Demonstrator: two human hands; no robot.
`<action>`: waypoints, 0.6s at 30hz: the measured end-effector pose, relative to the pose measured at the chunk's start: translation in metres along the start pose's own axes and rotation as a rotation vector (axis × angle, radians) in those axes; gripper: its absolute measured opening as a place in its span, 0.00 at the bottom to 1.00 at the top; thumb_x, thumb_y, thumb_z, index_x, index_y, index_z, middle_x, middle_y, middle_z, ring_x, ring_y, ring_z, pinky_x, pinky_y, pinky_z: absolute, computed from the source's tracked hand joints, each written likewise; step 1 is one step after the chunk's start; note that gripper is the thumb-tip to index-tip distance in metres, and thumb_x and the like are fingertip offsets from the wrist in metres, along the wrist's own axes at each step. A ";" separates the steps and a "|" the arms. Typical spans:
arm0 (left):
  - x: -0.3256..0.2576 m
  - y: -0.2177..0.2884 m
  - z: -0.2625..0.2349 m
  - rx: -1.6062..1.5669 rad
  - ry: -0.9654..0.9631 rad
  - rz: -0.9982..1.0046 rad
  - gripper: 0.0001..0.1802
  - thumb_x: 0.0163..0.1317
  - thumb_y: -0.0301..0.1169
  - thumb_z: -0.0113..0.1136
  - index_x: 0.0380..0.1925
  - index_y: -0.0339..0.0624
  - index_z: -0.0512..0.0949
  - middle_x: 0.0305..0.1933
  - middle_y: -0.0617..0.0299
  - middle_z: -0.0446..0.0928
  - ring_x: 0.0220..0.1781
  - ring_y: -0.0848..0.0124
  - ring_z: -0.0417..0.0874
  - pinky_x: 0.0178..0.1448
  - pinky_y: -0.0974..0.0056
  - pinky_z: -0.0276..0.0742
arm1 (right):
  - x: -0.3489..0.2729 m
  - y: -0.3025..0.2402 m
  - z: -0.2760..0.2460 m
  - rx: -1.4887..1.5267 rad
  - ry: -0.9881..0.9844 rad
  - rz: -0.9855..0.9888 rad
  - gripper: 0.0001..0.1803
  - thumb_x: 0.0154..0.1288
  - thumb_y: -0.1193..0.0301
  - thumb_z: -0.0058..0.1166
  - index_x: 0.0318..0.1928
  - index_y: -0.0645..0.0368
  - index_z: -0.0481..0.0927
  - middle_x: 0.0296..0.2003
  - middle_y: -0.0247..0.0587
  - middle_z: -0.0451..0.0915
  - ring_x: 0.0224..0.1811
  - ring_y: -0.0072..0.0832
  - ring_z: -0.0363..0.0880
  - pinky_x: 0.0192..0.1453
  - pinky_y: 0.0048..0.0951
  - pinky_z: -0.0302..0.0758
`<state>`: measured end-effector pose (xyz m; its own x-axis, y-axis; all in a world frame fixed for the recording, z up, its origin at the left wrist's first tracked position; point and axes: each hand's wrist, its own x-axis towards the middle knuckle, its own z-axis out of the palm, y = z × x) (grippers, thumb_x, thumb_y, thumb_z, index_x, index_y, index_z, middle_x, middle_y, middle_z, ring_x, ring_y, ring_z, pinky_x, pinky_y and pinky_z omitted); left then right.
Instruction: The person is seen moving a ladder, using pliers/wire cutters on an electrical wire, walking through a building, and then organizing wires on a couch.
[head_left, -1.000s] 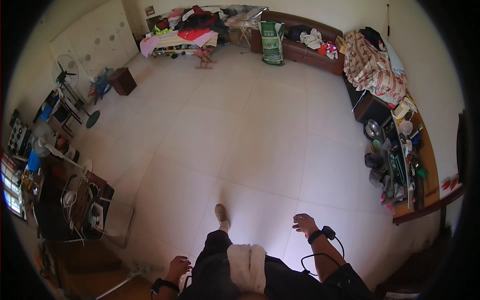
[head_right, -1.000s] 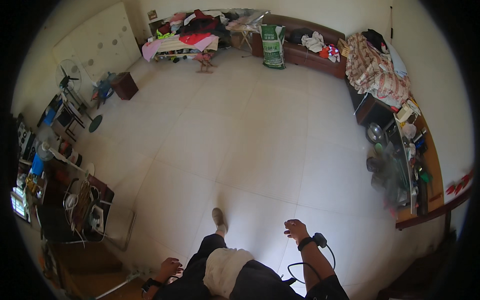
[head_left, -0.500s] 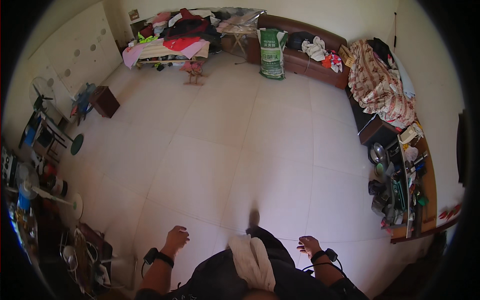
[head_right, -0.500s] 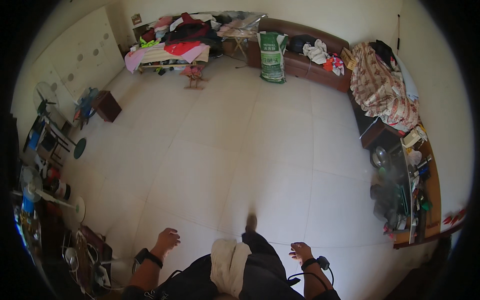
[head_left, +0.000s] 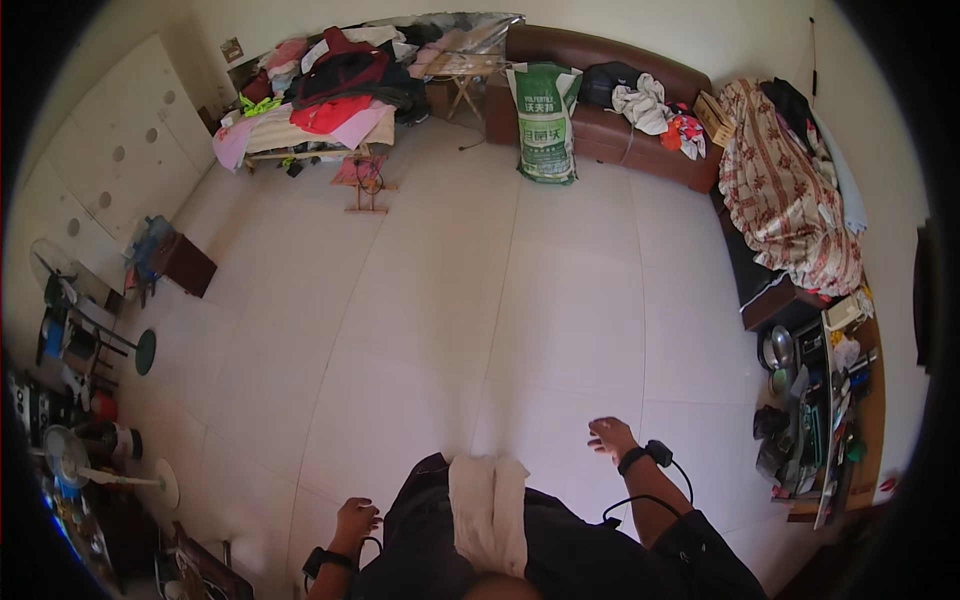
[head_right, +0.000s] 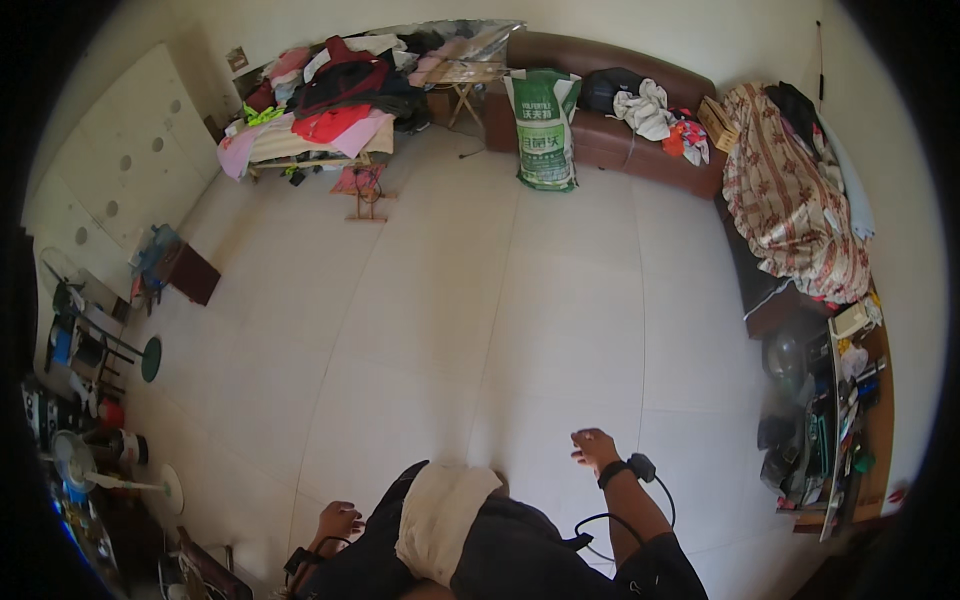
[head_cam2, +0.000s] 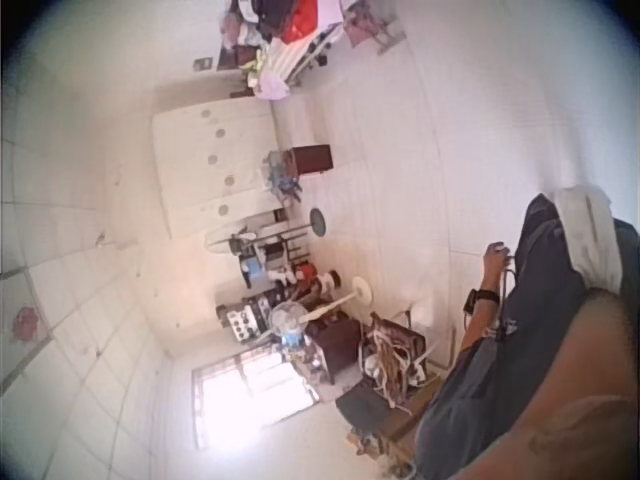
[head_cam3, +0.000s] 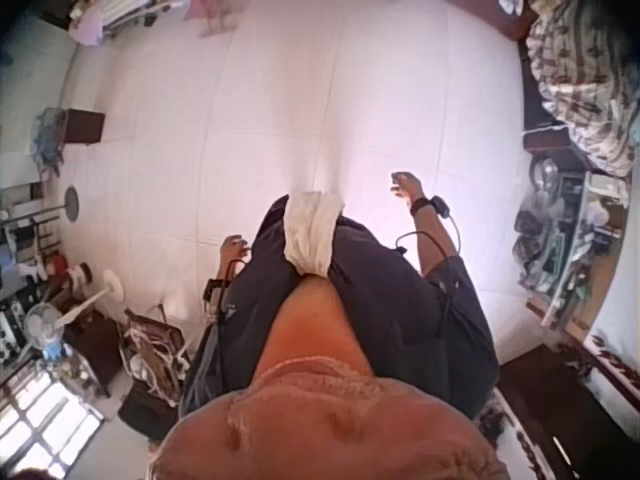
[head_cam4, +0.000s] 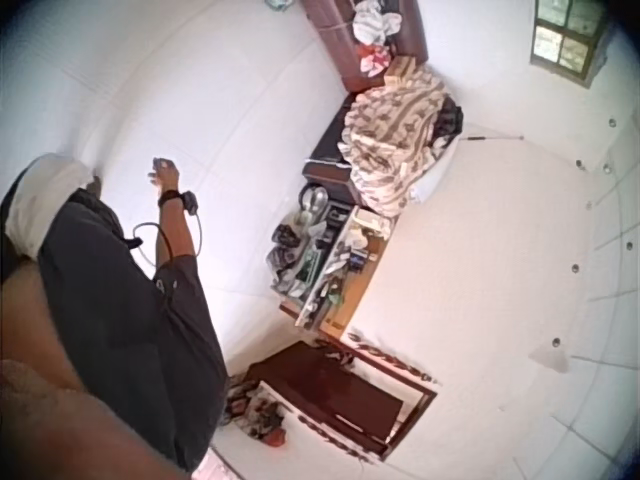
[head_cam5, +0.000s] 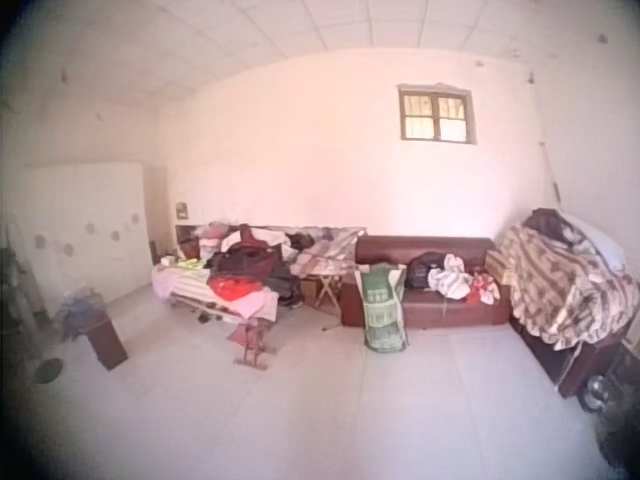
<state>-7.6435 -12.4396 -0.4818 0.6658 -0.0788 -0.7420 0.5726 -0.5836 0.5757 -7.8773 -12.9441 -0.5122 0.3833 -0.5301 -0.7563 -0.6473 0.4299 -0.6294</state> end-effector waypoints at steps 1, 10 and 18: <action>0.018 0.015 0.000 0.021 0.008 -0.029 0.18 0.54 0.22 0.57 0.46 0.28 0.72 0.33 0.50 0.80 0.29 0.64 0.85 0.30 0.63 0.83 | 0.017 -0.035 0.006 -0.007 -0.006 -0.024 0.19 0.64 0.61 0.54 0.50 0.60 0.76 0.39 0.38 0.78 0.36 0.30 0.81 0.39 0.31 0.77; 0.242 0.224 0.005 -0.061 -0.110 0.019 0.17 0.53 0.22 0.58 0.44 0.30 0.73 0.32 0.51 0.79 0.27 0.65 0.84 0.29 0.64 0.80 | 0.164 -0.161 0.057 0.057 0.079 0.144 0.19 0.62 0.61 0.58 0.48 0.59 0.77 0.34 0.38 0.78 0.31 0.32 0.82 0.32 0.32 0.78; 0.372 0.498 -0.008 0.068 -0.038 0.202 0.17 0.56 0.24 0.54 0.46 0.31 0.74 0.33 0.53 0.79 0.29 0.66 0.83 0.32 0.64 0.79 | 0.244 -0.305 0.092 0.091 0.130 0.204 0.22 0.63 0.61 0.57 0.52 0.61 0.75 0.40 0.41 0.79 0.34 0.33 0.82 0.38 0.33 0.78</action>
<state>-7.1066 -12.7534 -0.4686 0.7449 -0.2292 -0.6266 0.3948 -0.6056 0.6909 -7.5261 -13.1372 -0.5212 0.1592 -0.5129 -0.8436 -0.6382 0.5984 -0.4843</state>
